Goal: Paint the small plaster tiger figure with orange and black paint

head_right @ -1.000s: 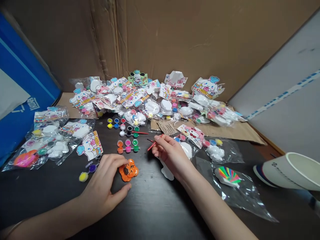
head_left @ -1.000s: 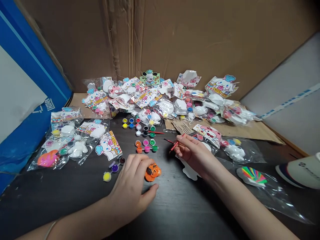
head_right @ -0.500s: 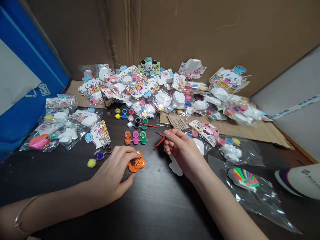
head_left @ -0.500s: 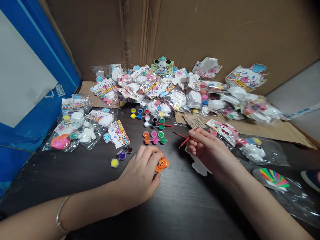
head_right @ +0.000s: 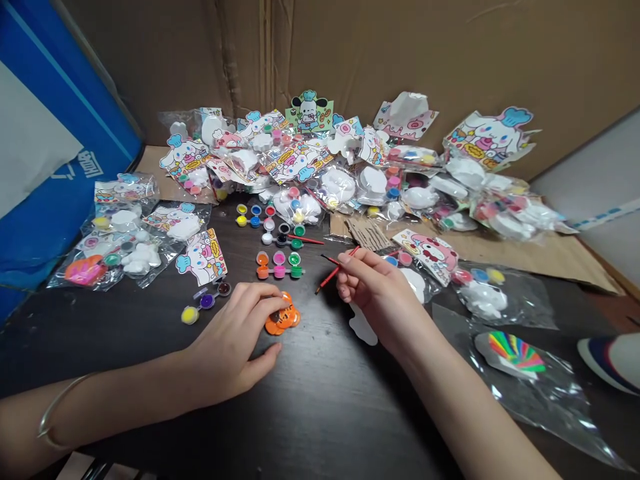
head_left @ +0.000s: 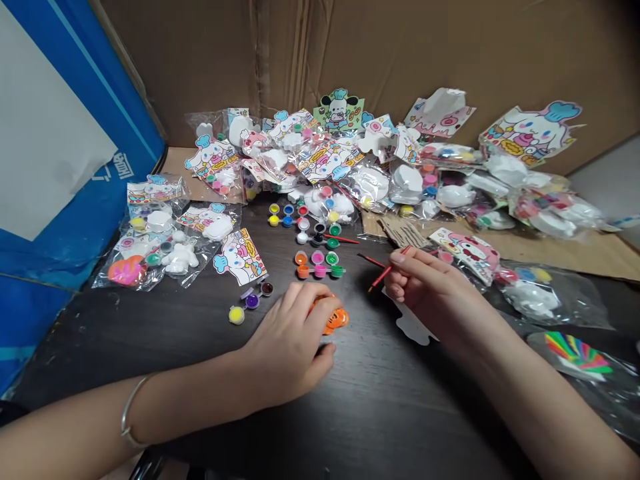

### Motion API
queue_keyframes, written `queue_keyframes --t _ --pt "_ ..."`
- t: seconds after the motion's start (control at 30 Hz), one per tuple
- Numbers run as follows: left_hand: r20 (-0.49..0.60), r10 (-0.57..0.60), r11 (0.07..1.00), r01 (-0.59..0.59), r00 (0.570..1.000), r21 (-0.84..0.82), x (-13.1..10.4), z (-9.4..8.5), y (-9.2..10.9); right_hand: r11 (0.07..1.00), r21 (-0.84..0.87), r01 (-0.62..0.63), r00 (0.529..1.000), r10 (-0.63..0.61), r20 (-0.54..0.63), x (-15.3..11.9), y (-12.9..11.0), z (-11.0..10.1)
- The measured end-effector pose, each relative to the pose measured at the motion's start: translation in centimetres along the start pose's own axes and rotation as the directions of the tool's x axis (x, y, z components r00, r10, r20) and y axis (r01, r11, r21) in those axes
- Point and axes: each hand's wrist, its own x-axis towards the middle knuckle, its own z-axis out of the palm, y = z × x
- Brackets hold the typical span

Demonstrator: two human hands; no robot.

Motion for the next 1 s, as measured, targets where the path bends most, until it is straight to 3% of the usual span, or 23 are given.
queue_keyframes --t 0.6,0.8,1.0 --pt "0.048 -0.078 0.997 0.079 0.996 -0.02 0.31 0.11 -0.46 0.998 0.067 -0.018 1.0 0.017 0.011 0.11 -0.18 -0.02" --pt "0.148 -0.123 0.992 0.118 0.981 0.046 0.54 -0.25 -0.23 0.994 0.104 -0.02 1.0 0.021 -0.009 0.15 -0.11 -0.17" --pt "0.138 -0.16 0.987 0.153 0.977 0.055 0.78 -0.5 -0.13 0.992 0.123 -0.008 1.0 0.007 0.008 -0.06 -0.26 0.01"
